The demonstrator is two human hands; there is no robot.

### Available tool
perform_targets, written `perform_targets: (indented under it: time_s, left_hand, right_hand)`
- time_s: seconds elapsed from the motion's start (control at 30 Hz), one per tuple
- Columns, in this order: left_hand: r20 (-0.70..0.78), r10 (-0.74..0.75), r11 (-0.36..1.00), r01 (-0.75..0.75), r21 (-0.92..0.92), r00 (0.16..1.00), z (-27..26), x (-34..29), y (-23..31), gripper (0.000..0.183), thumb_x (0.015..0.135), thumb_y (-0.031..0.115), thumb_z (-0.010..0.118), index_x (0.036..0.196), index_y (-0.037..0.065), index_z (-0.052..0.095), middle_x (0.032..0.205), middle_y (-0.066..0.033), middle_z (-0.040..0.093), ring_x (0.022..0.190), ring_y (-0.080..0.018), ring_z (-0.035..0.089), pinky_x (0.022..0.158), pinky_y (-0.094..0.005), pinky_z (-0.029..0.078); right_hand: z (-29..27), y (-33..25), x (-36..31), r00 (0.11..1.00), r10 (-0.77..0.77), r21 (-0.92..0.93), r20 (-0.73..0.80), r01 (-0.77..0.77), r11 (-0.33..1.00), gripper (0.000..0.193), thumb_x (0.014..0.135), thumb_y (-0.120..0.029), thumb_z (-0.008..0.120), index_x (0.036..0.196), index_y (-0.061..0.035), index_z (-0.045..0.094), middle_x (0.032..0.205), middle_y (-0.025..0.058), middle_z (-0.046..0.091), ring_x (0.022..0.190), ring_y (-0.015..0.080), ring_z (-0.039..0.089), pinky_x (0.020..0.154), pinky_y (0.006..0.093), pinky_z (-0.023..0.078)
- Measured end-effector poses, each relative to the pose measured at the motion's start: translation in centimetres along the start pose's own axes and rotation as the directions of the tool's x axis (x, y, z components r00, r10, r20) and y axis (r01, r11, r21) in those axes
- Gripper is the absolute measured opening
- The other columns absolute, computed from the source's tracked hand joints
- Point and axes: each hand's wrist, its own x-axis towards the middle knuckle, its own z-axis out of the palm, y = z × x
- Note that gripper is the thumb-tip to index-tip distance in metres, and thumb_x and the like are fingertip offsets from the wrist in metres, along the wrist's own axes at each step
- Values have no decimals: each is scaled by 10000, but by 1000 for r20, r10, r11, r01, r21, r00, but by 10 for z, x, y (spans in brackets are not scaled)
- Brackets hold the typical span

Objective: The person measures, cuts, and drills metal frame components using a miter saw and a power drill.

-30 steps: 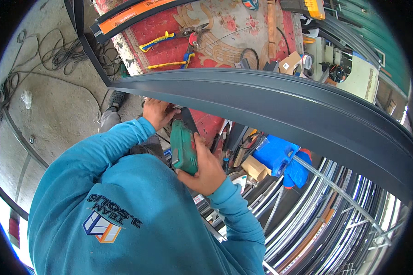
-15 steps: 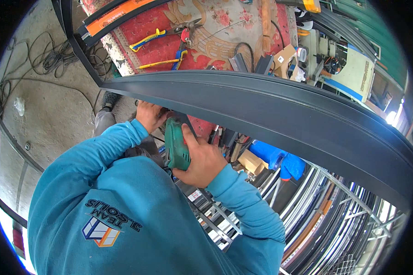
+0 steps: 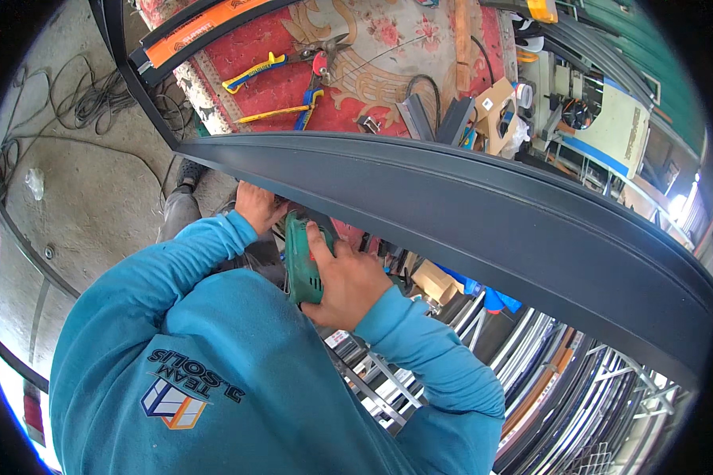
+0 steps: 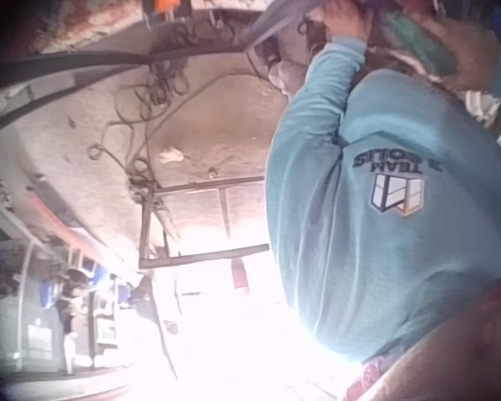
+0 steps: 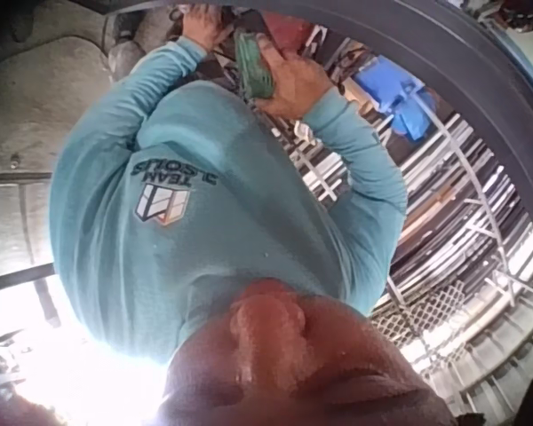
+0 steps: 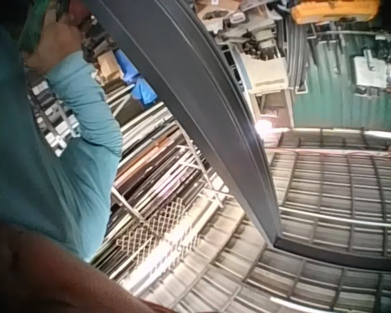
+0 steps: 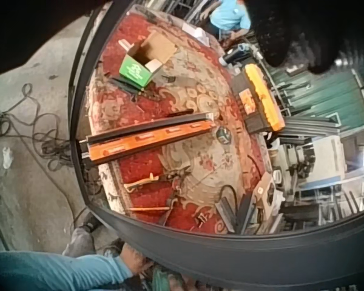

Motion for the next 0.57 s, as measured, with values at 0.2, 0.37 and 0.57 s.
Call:
perform_targets:
  time_s: [0.2,0.37,0.57]
  left_hand:
    - [-7,37,997,-37,74,999,-1,0,0,717,623,267,768,1198,-35,464,1124,-213,520,1108,-386,468,989,-493,325]
    - [-115,47,999,-46,11,992,9,-7,-2,745,614,224,783,1223,-42,446,1180,-229,495,1142,-403,448,998,-520,316]
    - [-59,62,998,-64,-20,996,19,-13,-11,816,599,251,798,1301,62,427,1283,-166,468,1178,-408,433,1028,-503,305]
  right_hand:
    - [-1,1,2,998,-25,-27,55,26,999,1046,581,-311,790,1416,5,245,956,266,546,812,403,606,738,435,516]
    - [-6,-1,4,990,3,-73,143,7,997,1064,607,-340,781,1429,5,199,1072,329,488,934,458,563,831,473,479]
    - [-8,9,7,938,97,97,334,-137,986,1081,639,-364,778,1456,-47,145,1361,389,270,1209,500,419,989,553,371]
